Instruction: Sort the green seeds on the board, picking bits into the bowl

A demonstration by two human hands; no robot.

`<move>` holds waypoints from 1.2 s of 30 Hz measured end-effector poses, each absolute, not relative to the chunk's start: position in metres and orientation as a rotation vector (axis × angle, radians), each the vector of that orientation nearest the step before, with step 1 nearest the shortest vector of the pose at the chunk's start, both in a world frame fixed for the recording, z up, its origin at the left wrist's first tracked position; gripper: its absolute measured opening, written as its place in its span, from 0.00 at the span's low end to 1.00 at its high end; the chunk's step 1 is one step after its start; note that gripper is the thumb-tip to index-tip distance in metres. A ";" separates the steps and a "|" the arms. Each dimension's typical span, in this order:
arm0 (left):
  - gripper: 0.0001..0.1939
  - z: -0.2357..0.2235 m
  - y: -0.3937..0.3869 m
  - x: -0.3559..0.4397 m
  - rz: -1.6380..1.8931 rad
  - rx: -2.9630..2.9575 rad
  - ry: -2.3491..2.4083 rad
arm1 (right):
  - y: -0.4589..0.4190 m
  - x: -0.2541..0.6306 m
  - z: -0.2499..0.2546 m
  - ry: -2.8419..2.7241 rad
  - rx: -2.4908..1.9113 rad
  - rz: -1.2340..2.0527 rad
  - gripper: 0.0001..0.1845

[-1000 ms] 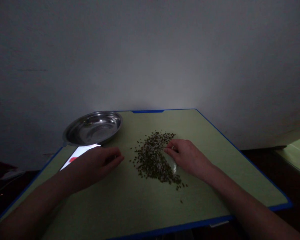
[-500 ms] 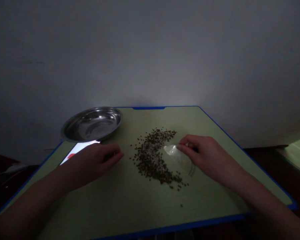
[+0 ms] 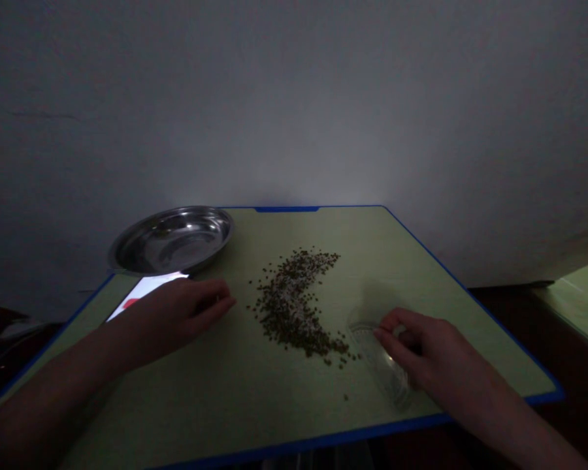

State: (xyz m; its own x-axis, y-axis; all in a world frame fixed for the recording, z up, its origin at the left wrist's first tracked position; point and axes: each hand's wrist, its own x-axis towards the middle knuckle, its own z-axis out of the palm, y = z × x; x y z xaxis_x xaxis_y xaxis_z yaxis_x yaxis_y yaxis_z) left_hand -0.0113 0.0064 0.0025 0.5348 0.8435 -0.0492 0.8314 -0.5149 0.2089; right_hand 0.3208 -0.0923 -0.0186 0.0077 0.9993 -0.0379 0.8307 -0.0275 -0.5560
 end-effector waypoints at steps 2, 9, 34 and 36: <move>0.18 0.002 0.006 -0.011 0.096 2.565 1.412 | -0.092 0.308 -0.020 -1.839 -1.899 0.675 0.19; 0.17 0.002 0.005 -0.012 0.114 2.572 1.401 | -0.084 0.273 -0.030 -1.772 -1.802 0.857 0.15; 0.17 0.003 0.000 -0.011 0.098 2.573 1.423 | -0.053 0.264 0.001 -2.417 -1.366 0.410 0.15; 0.17 0.003 0.000 -0.011 0.103 2.574 1.420 | -0.054 0.259 0.002 -2.483 -1.305 0.442 0.15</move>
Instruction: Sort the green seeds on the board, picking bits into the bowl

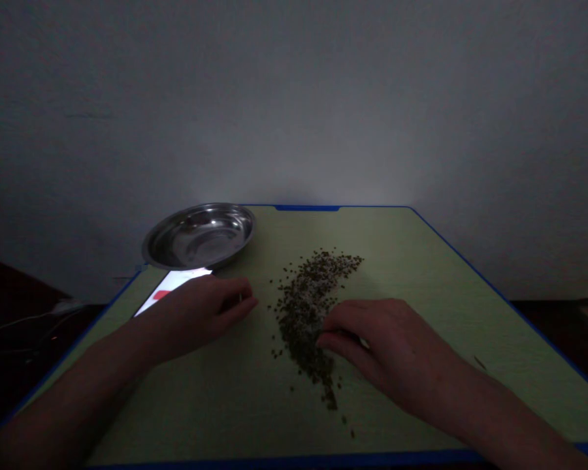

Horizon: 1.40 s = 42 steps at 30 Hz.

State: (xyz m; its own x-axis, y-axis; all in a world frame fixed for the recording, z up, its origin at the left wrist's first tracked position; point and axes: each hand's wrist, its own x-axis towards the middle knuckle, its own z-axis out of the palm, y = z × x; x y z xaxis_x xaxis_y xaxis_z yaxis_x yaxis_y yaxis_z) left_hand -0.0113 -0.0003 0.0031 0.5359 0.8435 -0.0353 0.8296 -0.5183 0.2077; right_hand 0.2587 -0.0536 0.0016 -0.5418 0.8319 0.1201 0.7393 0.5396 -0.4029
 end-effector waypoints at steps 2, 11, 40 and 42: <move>0.17 0.003 0.000 -0.011 0.106 2.577 1.417 | -0.052 0.253 0.001 -2.542 -1.285 0.460 0.15; 0.18 0.001 0.002 -0.012 0.073 2.581 1.427 | -0.024 0.246 -0.009 -2.568 -1.314 0.367 0.14; 0.17 0.003 0.001 -0.010 0.076 2.573 1.423 | -0.056 0.297 -0.005 -2.390 -1.411 0.563 0.19; 0.17 0.004 0.001 -0.010 0.086 2.577 1.409 | -0.064 0.307 -0.010 -2.369 -1.449 0.593 0.19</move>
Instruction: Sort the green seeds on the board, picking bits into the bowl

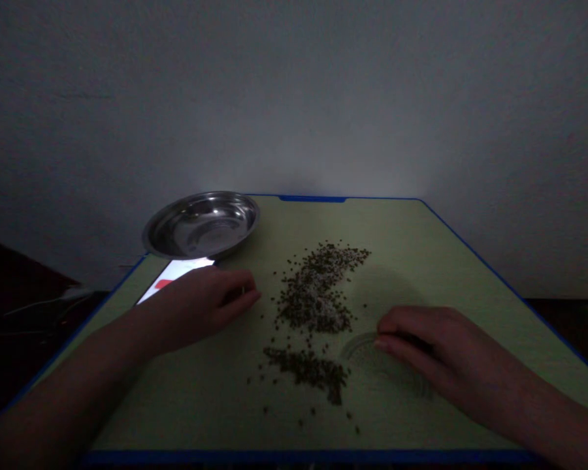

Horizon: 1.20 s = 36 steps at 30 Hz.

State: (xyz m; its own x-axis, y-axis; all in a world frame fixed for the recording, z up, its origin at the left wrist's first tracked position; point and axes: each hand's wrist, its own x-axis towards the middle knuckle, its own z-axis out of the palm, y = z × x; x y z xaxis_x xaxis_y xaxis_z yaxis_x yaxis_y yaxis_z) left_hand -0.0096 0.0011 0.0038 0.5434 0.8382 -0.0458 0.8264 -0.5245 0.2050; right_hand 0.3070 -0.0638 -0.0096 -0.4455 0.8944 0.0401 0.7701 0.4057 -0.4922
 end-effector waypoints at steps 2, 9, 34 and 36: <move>0.17 0.004 0.001 -0.010 0.103 2.583 1.400 | -0.070 0.312 -0.014 -2.365 -1.464 0.619 0.20; 0.17 0.003 0.003 -0.011 0.102 2.567 1.409 | -0.072 0.293 -0.021 -2.441 -1.362 0.702 0.16; 0.16 0.004 0.000 -0.009 0.097 2.573 1.406 | -0.098 0.298 -0.034 -2.443 -1.390 0.529 0.17; 0.16 0.004 0.001 -0.009 0.098 2.575 1.410 | -0.092 0.288 -0.032 -2.441 -1.356 0.571 0.18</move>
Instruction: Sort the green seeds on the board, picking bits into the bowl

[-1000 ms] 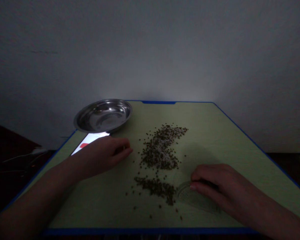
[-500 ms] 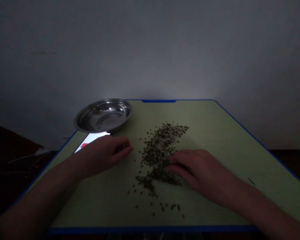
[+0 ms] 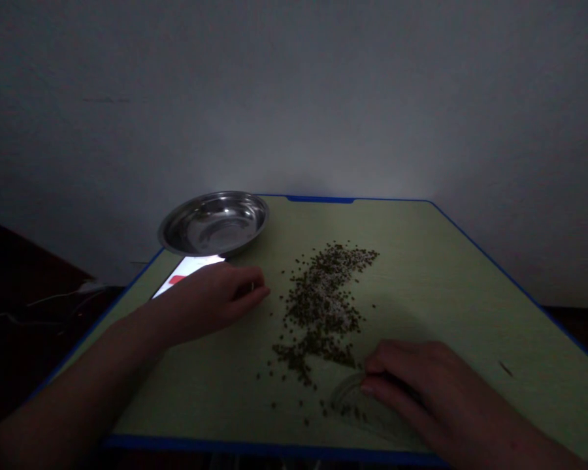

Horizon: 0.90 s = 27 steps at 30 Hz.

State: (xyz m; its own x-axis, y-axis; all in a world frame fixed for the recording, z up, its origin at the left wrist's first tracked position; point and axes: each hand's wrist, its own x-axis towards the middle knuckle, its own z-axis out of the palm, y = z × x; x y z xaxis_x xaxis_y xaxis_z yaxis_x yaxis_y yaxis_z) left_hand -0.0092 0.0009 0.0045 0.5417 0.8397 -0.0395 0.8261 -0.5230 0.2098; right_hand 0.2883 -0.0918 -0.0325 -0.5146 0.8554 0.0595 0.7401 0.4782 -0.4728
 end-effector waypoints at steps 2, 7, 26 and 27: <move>0.16 0.005 0.001 -0.010 0.099 2.574 1.413 | -0.085 0.279 -0.031 -2.452 -1.336 0.589 0.19; 0.16 0.005 0.001 -0.010 0.103 2.566 1.413 | -0.071 0.259 -0.031 -2.460 -1.296 0.609 0.17; 0.15 0.004 -0.002 -0.010 0.140 2.594 1.408 | -0.053 0.228 -0.030 -2.449 -1.417 0.486 0.16; 0.15 0.004 -0.001 -0.010 0.139 2.594 1.409 | -0.051 0.226 -0.029 -2.461 -1.402 0.468 0.15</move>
State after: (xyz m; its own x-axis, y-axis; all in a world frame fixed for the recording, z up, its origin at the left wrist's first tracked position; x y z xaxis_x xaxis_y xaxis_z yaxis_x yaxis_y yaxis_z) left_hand -0.0099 -0.0014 0.0040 0.5448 0.8385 -0.0063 0.8212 -0.5320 0.2066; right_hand 0.2257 -0.0512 -0.0292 -0.4951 0.8657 0.0734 0.7785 0.4795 -0.4050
